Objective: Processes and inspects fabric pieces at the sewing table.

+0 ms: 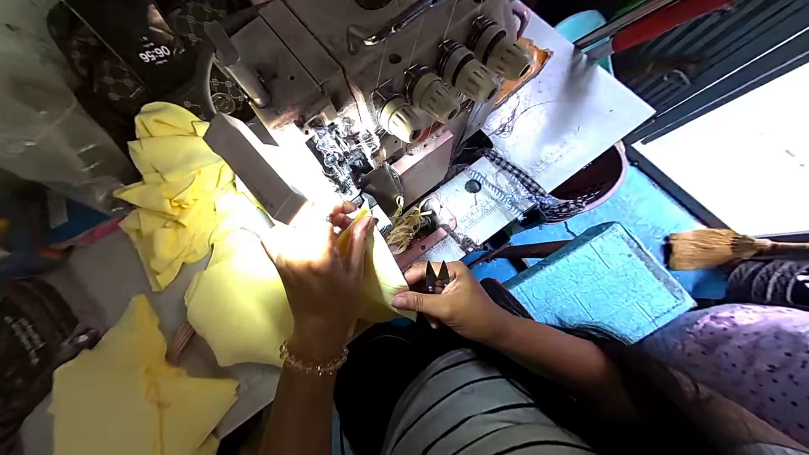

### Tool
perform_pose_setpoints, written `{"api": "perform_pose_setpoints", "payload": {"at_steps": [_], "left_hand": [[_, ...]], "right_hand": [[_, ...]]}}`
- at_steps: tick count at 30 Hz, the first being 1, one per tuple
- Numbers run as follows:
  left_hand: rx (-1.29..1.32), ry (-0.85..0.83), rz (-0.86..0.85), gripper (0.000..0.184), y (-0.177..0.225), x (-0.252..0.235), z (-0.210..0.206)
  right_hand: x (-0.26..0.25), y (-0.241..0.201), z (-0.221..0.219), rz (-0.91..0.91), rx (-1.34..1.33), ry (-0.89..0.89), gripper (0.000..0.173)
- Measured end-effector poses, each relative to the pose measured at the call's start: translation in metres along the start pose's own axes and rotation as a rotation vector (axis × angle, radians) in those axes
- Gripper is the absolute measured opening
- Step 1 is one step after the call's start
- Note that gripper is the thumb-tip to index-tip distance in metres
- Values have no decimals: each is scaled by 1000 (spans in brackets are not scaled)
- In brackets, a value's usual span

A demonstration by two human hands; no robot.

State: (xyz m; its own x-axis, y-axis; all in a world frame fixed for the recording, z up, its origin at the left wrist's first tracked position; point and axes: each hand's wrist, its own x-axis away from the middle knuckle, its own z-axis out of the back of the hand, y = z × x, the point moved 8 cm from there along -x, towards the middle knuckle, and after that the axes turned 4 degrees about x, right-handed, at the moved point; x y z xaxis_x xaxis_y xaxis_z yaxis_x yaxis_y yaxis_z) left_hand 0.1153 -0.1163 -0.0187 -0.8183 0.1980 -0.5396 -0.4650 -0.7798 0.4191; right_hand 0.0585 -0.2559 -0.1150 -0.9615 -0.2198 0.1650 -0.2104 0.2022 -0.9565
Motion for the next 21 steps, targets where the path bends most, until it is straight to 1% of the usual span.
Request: {"api": "perform_pose_setpoints", "payload": {"at_steps": [4, 7, 9, 13, 15, 18, 21], "left_hand": [[-87, -3, -76, 20, 6, 2, 3], [-147, -94, -101, 23, 13, 3, 2], [-170, -154, -67, 26, 16, 4, 4], [-125, -163, 75, 20, 9, -4, 8], [-94, -156, 143, 22, 4, -9, 8], [-63, -162, 190, 26, -1, -14, 8], [38, -126, 209, 29, -7, -16, 9]], "right_hand": [[0, 1, 1, -7, -27, -14, 11], [0, 1, 2, -14, -41, -18, 11], [2, 1, 2, -27, -52, -19, 10], [3, -3, 1, -24, -84, -40, 10], [3, -4, 1, -21, -93, -53, 11], [1, -7, 2, -5, -102, -57, 11], [-5, -10, 5, 9, -107, -39, 12]]}}
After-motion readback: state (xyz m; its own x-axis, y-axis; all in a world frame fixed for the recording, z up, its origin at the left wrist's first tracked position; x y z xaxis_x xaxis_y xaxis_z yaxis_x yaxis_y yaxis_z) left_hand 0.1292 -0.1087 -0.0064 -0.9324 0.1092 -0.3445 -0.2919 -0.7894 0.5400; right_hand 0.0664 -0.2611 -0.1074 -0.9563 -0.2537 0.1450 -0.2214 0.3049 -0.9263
